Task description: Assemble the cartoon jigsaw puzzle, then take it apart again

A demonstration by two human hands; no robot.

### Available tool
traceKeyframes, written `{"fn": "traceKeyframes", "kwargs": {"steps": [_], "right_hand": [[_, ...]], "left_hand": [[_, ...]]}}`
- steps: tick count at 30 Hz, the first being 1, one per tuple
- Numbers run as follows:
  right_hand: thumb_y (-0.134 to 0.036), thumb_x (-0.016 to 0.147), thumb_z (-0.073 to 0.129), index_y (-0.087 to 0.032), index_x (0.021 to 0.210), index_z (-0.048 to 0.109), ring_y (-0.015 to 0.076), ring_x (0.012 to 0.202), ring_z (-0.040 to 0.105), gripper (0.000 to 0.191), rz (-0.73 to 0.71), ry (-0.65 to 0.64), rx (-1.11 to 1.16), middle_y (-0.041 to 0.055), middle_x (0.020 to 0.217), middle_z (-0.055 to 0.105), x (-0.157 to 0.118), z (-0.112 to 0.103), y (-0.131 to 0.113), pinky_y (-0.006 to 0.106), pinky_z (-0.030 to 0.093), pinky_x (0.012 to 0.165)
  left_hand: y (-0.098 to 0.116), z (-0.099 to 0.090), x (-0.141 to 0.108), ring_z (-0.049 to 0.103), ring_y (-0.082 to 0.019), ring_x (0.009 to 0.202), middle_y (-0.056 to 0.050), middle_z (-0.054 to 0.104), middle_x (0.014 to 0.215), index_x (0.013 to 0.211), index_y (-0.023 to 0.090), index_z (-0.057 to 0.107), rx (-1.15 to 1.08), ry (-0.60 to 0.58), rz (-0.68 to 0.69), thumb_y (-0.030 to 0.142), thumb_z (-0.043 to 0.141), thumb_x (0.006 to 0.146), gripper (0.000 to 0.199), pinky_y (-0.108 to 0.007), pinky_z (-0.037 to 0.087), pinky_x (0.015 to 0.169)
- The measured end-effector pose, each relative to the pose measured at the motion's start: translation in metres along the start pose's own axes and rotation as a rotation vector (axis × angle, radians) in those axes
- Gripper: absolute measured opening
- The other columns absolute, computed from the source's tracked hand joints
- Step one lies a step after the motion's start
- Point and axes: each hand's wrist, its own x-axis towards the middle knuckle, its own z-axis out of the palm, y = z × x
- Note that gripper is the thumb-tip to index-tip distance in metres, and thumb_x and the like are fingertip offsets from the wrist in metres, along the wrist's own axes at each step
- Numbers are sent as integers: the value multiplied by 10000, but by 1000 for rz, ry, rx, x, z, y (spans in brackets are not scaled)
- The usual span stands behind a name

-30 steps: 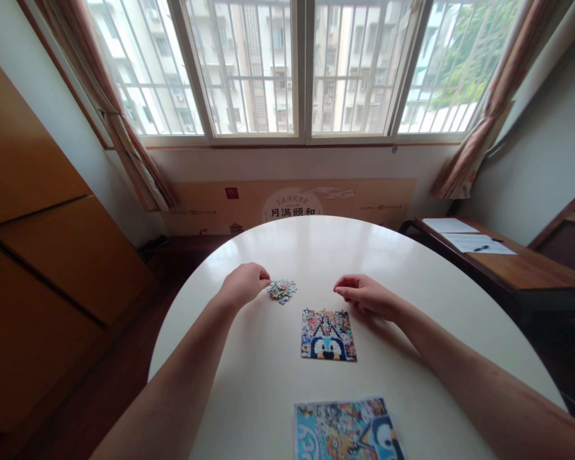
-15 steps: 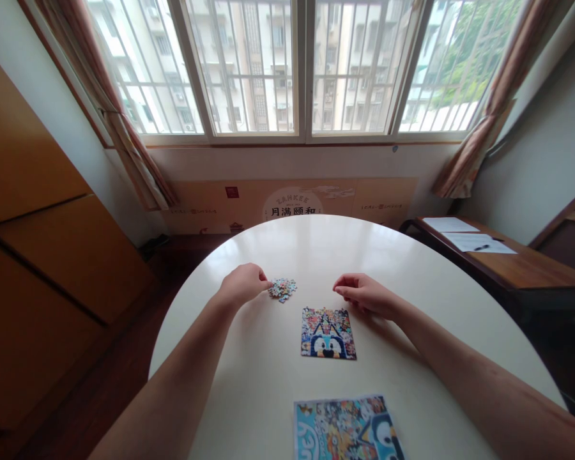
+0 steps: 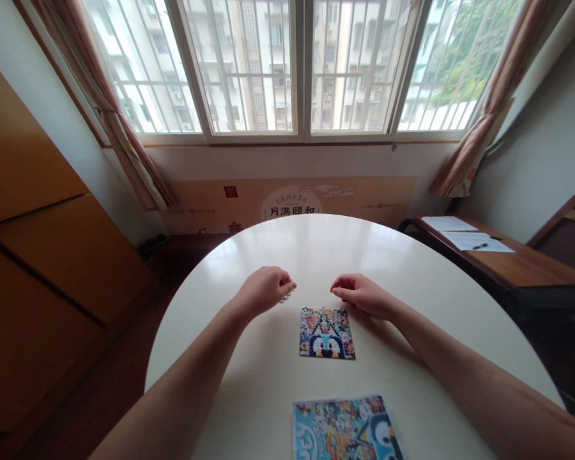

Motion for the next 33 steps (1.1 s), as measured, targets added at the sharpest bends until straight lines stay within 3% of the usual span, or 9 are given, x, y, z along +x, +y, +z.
{"fn": "traceKeyframes", "kwargs": {"steps": [4, 13, 17, 22, 33], "right_hand": [[-338, 838, 597, -170, 869, 703, 151, 664, 539, 201, -130, 68, -173, 20, 724, 643, 2, 6, 3, 266, 411, 614], [-221, 868, 575, -213, 902, 711, 121, 580, 534, 140, -378, 191, -453, -16, 653, 632, -9, 21, 0, 251, 386, 607], [-210, 871, 578, -218, 922, 717, 120, 585, 534, 149, -473, 144, -433, -10, 669, 631, -8, 22, 1, 243, 399, 606], [-164, 836, 604, -271, 991, 760, 134, 668, 586, 244, -574, 26, -501, 18, 824, 676, -11, 24, -1, 246, 416, 636], [-138, 808, 648, -337, 1040, 776, 135, 700, 608, 331, -617, -33, -584, 1, 813, 659, -12, 25, -4, 240, 410, 643]], "left_hand": [[22, 15, -6, 645, -206, 836, -39, 733, 926, 880, 234, 782, -1, -130, 135, 281, 655, 806, 154, -280, 449, 709], [29, 13, -8, 647, -236, 904, -50, 723, 973, 929, 230, 771, 25, -203, 108, 292, 718, 759, 189, -304, 469, 770], [29, 16, -8, 644, -240, 896, -57, 723, 967, 913, 220, 762, -14, -200, 75, 290, 720, 757, 176, -307, 465, 756], [28, 18, -8, 638, -253, 904, -64, 717, 982, 908, 214, 746, -18, -187, 59, 305, 713, 746, 188, -317, 460, 731], [30, 18, -9, 647, -246, 888, -58, 729, 947, 888, 211, 741, -33, -180, 41, 269, 704, 730, 173, -314, 463, 729]]}}
